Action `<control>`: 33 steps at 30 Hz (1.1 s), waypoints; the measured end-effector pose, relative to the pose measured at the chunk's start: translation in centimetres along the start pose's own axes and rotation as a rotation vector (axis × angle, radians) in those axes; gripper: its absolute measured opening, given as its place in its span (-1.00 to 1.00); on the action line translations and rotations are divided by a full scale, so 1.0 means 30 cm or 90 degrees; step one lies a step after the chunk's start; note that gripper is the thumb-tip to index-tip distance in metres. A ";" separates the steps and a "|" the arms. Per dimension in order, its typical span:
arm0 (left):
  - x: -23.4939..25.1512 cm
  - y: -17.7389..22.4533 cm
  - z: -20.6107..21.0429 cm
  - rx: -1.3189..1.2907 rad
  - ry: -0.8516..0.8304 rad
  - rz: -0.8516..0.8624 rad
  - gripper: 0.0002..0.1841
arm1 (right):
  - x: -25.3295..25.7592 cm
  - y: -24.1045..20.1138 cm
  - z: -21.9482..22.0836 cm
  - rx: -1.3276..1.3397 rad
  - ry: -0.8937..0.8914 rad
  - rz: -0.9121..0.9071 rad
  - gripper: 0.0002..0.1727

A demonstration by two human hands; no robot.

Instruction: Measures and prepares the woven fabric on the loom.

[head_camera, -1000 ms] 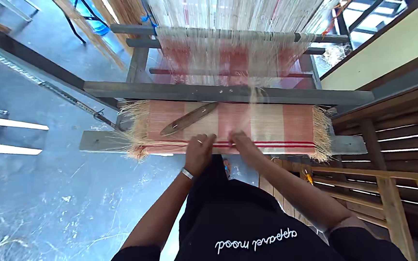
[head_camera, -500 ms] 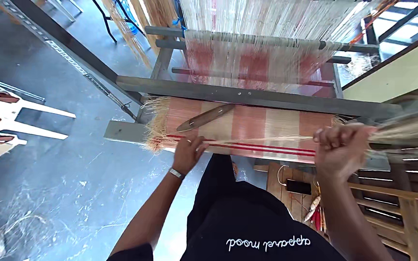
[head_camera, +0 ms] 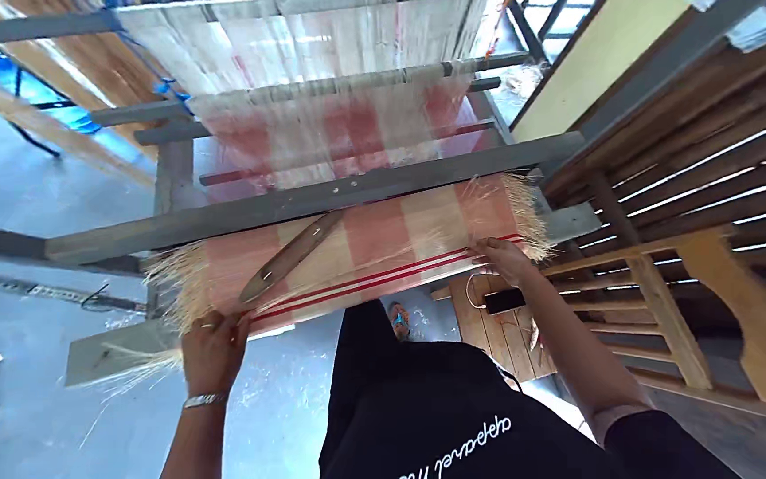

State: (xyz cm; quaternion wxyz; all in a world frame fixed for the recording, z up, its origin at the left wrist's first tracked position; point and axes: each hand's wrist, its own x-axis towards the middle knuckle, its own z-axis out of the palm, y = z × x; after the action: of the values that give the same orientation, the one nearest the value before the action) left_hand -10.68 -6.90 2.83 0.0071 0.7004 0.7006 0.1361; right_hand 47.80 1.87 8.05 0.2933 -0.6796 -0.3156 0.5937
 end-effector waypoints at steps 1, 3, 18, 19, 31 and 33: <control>-0.001 -0.012 -0.005 0.006 -0.003 -0.001 -0.39 | 0.009 0.008 -0.032 0.010 0.042 -0.009 -0.65; -0.001 -0.036 -0.014 0.017 -0.006 -0.002 -0.37 | 0.026 0.011 -0.083 0.031 0.121 -0.049 -0.70; -0.022 0.059 0.007 0.028 0.098 -0.135 -0.29 | 0.264 -0.177 -0.002 -0.073 0.240 -0.390 -0.72; -0.020 0.111 0.009 0.016 0.128 -0.142 -0.35 | 0.285 -0.188 0.023 -0.072 0.257 -0.370 -0.69; 0.166 0.493 0.194 -0.201 0.082 0.106 -0.52 | 0.371 -0.211 0.064 0.030 0.231 -0.299 -0.74; 0.179 0.498 0.247 -0.108 0.042 0.101 -0.42 | 0.354 -0.210 0.021 0.111 0.206 -0.254 -0.75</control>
State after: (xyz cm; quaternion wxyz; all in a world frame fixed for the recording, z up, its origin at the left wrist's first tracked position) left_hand 5.35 -0.54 -0.34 0.0322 0.7455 0.6290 0.2179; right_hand 47.68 14.10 6.26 0.5083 -0.6622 -0.3401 0.4330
